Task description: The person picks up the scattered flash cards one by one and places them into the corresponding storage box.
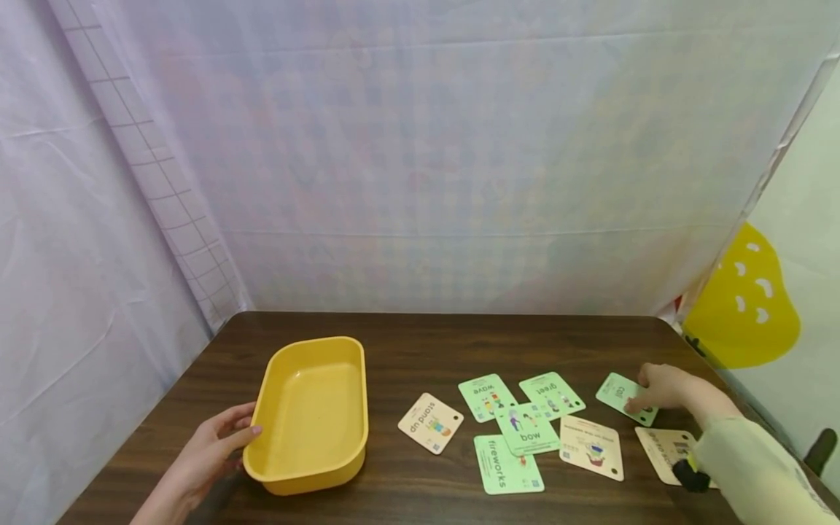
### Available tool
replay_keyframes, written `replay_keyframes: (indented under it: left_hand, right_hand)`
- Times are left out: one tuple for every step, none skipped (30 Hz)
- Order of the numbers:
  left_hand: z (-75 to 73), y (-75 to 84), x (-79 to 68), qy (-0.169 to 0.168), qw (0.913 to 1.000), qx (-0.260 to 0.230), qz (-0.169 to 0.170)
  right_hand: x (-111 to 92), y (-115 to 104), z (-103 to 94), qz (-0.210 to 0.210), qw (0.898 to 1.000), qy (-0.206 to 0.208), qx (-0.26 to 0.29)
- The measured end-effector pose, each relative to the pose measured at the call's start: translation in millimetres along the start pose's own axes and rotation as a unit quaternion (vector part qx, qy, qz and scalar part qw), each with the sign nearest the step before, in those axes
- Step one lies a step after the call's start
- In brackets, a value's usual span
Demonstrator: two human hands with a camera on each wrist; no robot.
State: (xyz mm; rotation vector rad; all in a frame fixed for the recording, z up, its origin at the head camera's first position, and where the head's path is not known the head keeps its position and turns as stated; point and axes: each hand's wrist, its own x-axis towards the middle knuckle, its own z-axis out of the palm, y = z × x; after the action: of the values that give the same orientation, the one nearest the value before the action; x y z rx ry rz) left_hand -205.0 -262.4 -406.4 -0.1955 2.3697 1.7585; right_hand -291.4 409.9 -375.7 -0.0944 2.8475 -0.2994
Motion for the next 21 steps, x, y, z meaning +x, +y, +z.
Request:
replay_keyframes:
  left_hand:
    - [0.0, 0.0, 0.0, -0.001, 1.0000, 0.000, 0.000]
    - [-0.2, -0.1, 0.2, -0.001, 1.0000, -0.001, 0.000]
    - [-0.3, -0.2, 0.3, -0.002, 1.0000, -0.001, -0.001]
    - [-0.5, -0.3, 0.7, -0.003, 1.0000, -0.002, 0.000]
    - [-0.7, -0.4, 1.0, -0.003, 1.0000, -0.002, 0.000]
    - [-0.8, -0.3, 1.1, -0.003, 1.0000, -0.003, 0.000]
    - [-0.8, -0.5, 1.1, -0.002, 1.0000, -0.004, 0.000]
    - [-0.8, -0.6, 1.1, -0.002, 1.0000, -0.005, 0.000]
    - [-0.7, -0.7, 1.0, -0.002, 1.0000, -0.006, -0.001]
    - [-0.7, -0.8, 1.1, -0.001, 1.0000, -0.007, 0.000]
    - [-0.7, -0.9, 1.0, -0.001, 1.0000, -0.008, -0.001]
    - [-0.5, -1.0, 0.8, -0.001, 1.0000, -0.008, -0.001]
    - [-0.4, -1.1, 0.8, -0.001, 1.0000, -0.008, -0.001]
    - [-0.3, -1.1, 0.9, -0.001, 1.0000, -0.008, -0.001]
    - [-0.3, -1.1, 0.9, 0.000, 1.0000, -0.008, -0.002]
    - [-0.2, -0.9, 0.9, 0.001, 1.0000, -0.008, -0.002]
    - [-0.1, -0.8, 0.9, 0.002, 1.0000, -0.007, -0.003]
    - [0.0, -0.6, 0.9, 0.002, 1.0000, -0.007, -0.003]
    - [0.0, -0.5, 1.0, 0.003, 1.0000, -0.007, -0.003]
    - [0.0, -0.4, 1.0, 0.003, 1.0000, -0.006, -0.003]
    - [0.1, -0.3, 0.9, 0.004, 1.0000, -0.006, -0.003]
  right_hand:
    - [-0.6, -0.5, 0.7, -0.001, 1.000, 0.002, -0.001]
    - [-1.2, -1.0, 1.2, -0.001, 1.000, 0.005, -0.002]
    - [-1.8, -1.3, 1.7, -0.002, 1.000, 0.006, -0.003]
    - [-2.4, -1.4, 2.1, -0.006, 1.000, 0.009, -0.004]
    - [-3.0, -1.6, 2.4, -0.008, 1.000, 0.011, -0.006]
    - [-3.4, -1.7, 2.5, -0.010, 1.000, 0.012, -0.009]
    - [-3.8, -1.7, 2.9, -0.012, 1.000, 0.015, -0.010]
    - [-4.1, -1.7, 3.1, -0.014, 1.000, 0.016, -0.011]
    - [-4.3, -1.6, 3.2, -0.015, 1.000, 0.018, -0.013]
    - [-4.4, -1.2, 3.5, -0.017, 1.000, 0.019, -0.014]
    - [-4.4, -0.9, 3.7, -0.017, 1.000, 0.020, -0.016]
    - [-4.3, -0.5, 4.0, -0.017, 0.999, 0.022, -0.018]
    - [-4.1, 0.1, 4.4, -0.019, 0.999, 0.023, -0.019]
    - [-4.0, 0.8, 4.9, -0.021, 0.999, 0.025, -0.021]
    - [-3.7, 1.4, 5.3, -0.024, 0.999, 0.028, -0.023]
    - [-3.5, 2.0, 5.6, -0.027, 0.999, 0.030, -0.024]
    - [-3.2, 2.5, 5.9, -0.031, 0.999, 0.034, -0.025]
    - [-2.9, 3.0, 6.2, -0.035, 0.998, 0.038, -0.026]
    - [-2.5, 3.6, 6.6, -0.040, 0.998, 0.041, -0.026]
    - [-2.0, 4.2, 7.1, -0.045, 0.998, 0.044, -0.026]
    - [-1.3, 4.7, 7.6, -0.049, 0.997, 0.046, -0.026]
